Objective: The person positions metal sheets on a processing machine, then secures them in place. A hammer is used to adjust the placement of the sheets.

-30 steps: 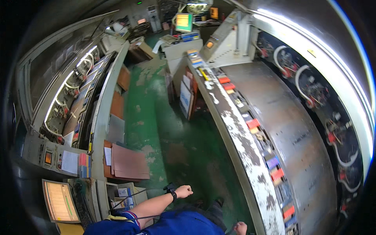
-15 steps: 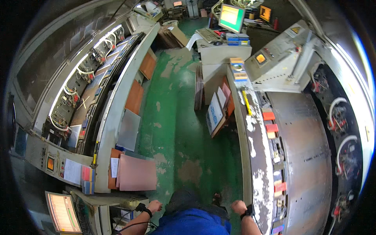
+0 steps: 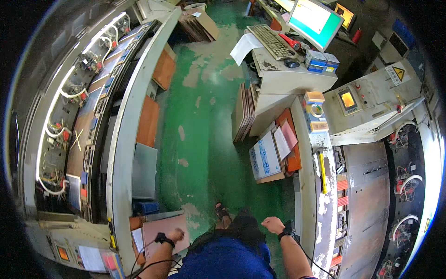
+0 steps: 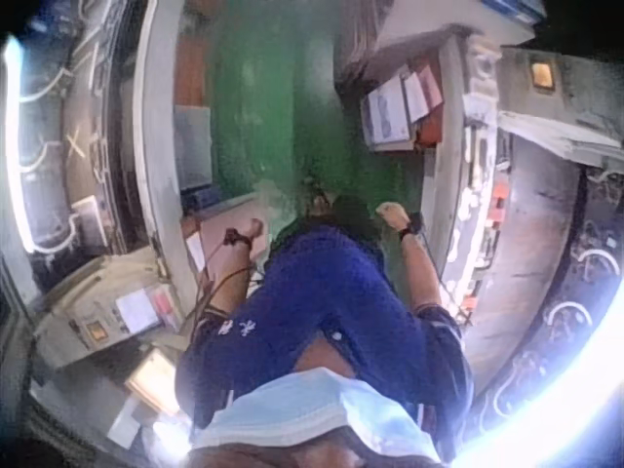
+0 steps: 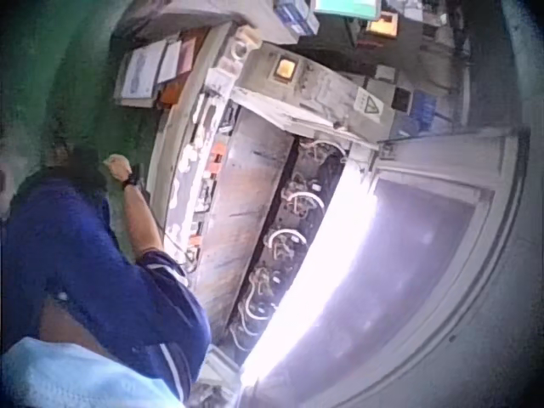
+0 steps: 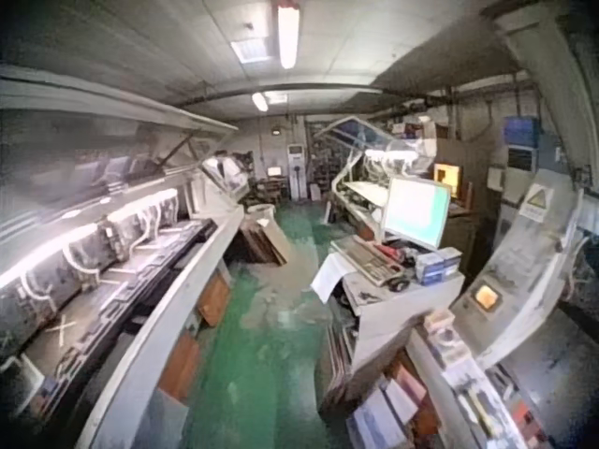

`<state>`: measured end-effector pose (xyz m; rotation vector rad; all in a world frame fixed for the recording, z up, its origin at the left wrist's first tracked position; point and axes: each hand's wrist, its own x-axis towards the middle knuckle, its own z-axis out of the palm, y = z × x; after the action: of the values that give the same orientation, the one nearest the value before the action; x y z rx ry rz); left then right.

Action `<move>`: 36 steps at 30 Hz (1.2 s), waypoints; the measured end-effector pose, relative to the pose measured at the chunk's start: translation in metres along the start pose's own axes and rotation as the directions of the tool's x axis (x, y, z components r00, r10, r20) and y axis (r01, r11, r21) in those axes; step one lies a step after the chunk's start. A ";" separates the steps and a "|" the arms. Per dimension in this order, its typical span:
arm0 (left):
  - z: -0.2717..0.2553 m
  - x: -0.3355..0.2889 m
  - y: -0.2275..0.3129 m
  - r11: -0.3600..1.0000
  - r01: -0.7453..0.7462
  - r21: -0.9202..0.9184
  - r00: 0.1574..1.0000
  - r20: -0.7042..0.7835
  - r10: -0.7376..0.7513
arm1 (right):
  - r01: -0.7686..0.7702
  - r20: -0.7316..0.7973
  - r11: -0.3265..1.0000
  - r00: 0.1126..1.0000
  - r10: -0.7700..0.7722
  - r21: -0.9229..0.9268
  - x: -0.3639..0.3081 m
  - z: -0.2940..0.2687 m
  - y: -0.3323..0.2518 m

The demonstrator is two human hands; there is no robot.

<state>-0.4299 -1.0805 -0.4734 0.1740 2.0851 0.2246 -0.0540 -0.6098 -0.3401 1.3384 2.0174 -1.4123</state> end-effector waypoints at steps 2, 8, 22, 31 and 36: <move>-0.099 0.021 0.076 0.941 -0.337 0.024 0.942 0.021 0.336 | 0.137 0.037 0.983 0.990 -0.134 -0.120 0.036 0.000 -0.027; -0.252 0.061 0.320 0.667 -0.217 -0.713 0.976 -0.150 0.157 | 0.117 0.019 0.987 0.993 -0.115 -0.107 0.203 -0.052 -0.158; -0.252 0.393 0.691 0.508 -0.828 -0.238 0.503 0.085 0.860 | -0.074 -0.634 0.992 0.773 -0.008 -0.104 0.615 -0.188 -0.361; -0.184 0.493 0.938 0.688 -0.710 -0.148 0.653 0.226 0.722 | -0.304 -0.785 0.953 0.585 0.202 0.018 0.635 -0.173 -0.389; -0.185 0.516 0.930 0.598 -0.794 -0.110 0.564 0.235 0.792 | -0.298 -0.838 0.952 0.498 0.221 0.074 0.645 -0.163 -0.390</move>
<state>-0.8179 -0.0815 -0.6014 1.1170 1.6001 0.7011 -0.6651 -0.1715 -0.5095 2.4989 2.1605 -0.5065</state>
